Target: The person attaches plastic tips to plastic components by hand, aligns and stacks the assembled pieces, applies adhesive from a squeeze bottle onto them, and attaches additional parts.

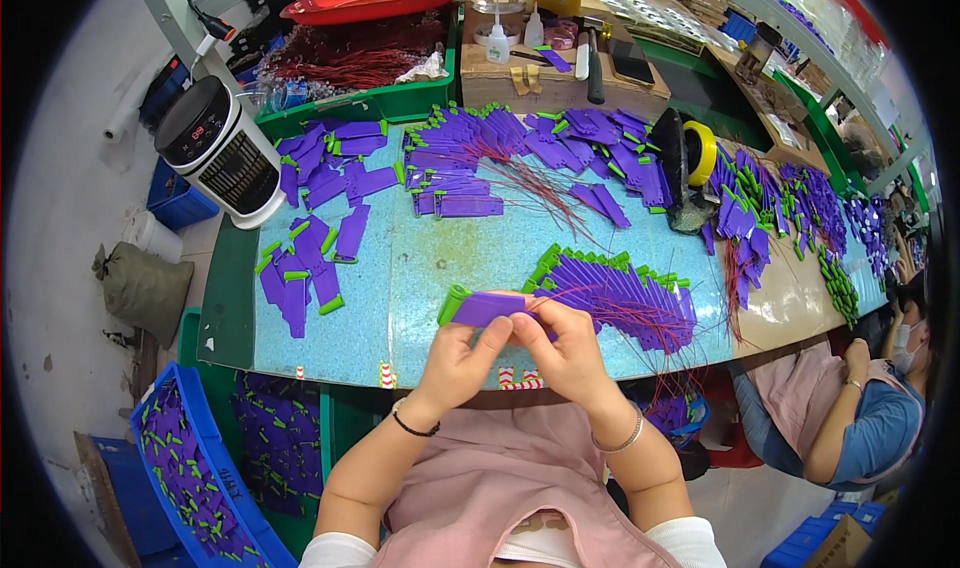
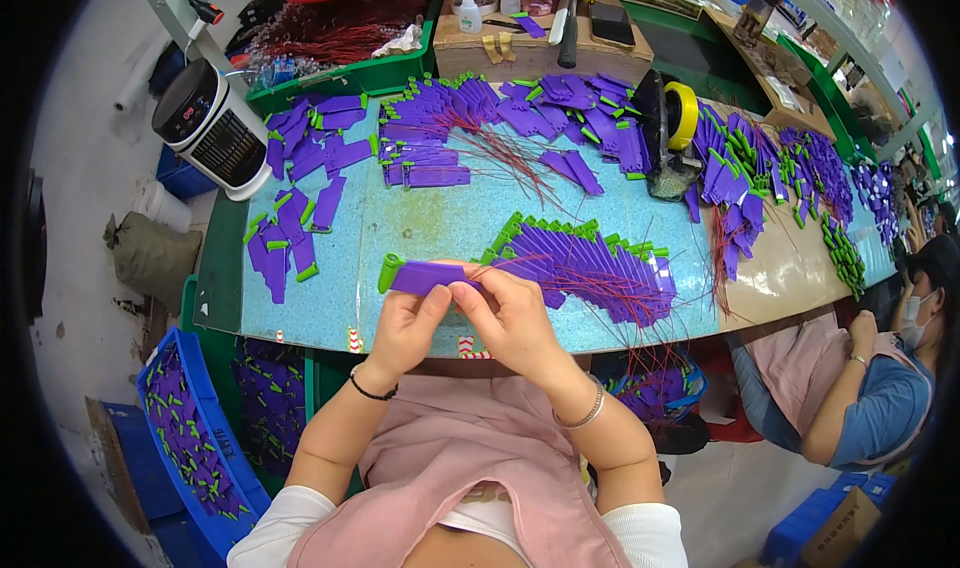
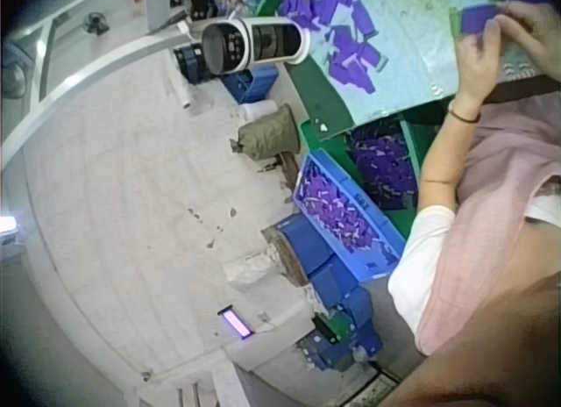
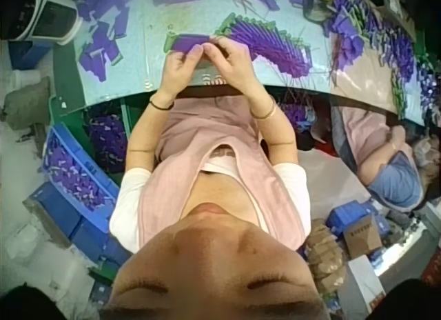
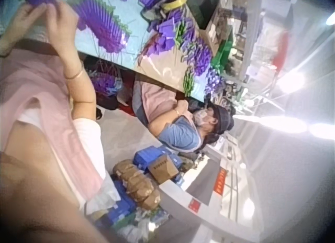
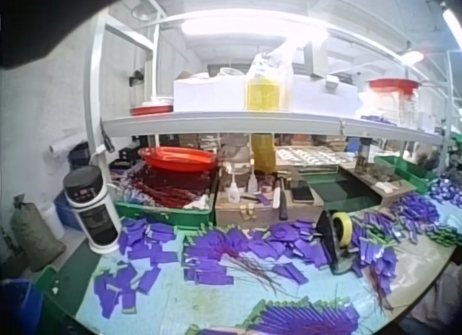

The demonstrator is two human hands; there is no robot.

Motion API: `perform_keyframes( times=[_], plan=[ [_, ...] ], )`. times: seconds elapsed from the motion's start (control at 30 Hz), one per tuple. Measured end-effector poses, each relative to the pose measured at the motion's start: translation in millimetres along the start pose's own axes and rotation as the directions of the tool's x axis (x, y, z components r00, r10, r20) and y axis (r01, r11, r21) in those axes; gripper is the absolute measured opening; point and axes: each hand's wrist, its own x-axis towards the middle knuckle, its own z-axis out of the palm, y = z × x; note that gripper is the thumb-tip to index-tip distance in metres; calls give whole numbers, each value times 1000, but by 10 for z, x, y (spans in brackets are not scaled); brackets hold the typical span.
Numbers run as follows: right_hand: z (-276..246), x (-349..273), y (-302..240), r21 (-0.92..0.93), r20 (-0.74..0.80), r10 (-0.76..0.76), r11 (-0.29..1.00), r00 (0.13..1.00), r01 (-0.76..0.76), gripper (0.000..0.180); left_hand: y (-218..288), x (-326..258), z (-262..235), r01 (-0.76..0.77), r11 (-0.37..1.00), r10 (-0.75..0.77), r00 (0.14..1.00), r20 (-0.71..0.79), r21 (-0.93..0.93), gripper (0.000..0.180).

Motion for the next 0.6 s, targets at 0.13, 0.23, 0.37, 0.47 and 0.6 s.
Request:
perform_keyframes(
  times=[0.13, 0.23, 0.37, 0.47, 0.6],
  plan=[
    [-216, 49, -31, -214, 116, 166, 967, 979, -138, 22, 56, 47, -140, 5, 905, -24, 999, 41, 426, 23],
    [-81, 150, -244, -214, -47, -303, 934, 952, 287, 20, 71, 12, -137, -207, 748, 31, 960, 279, 631, 21],
    [-78, 150, -43, 46, 228, -227, 974, 947, 223, 20, 179, -1, -55, -69, 799, -159, 934, 320, 598, 23],
    [-25, 93, -27, 40, 177, -210, 978, 962, 206, 16, 197, 7, -50, -85, 843, -134, 924, 359, 531, 23],
    [-72, 82, -57, 220, 215, -25, 975, 976, -24, 11, 141, -13, -74, 111, 918, -245, 913, 326, 380, 27]
  ],
)
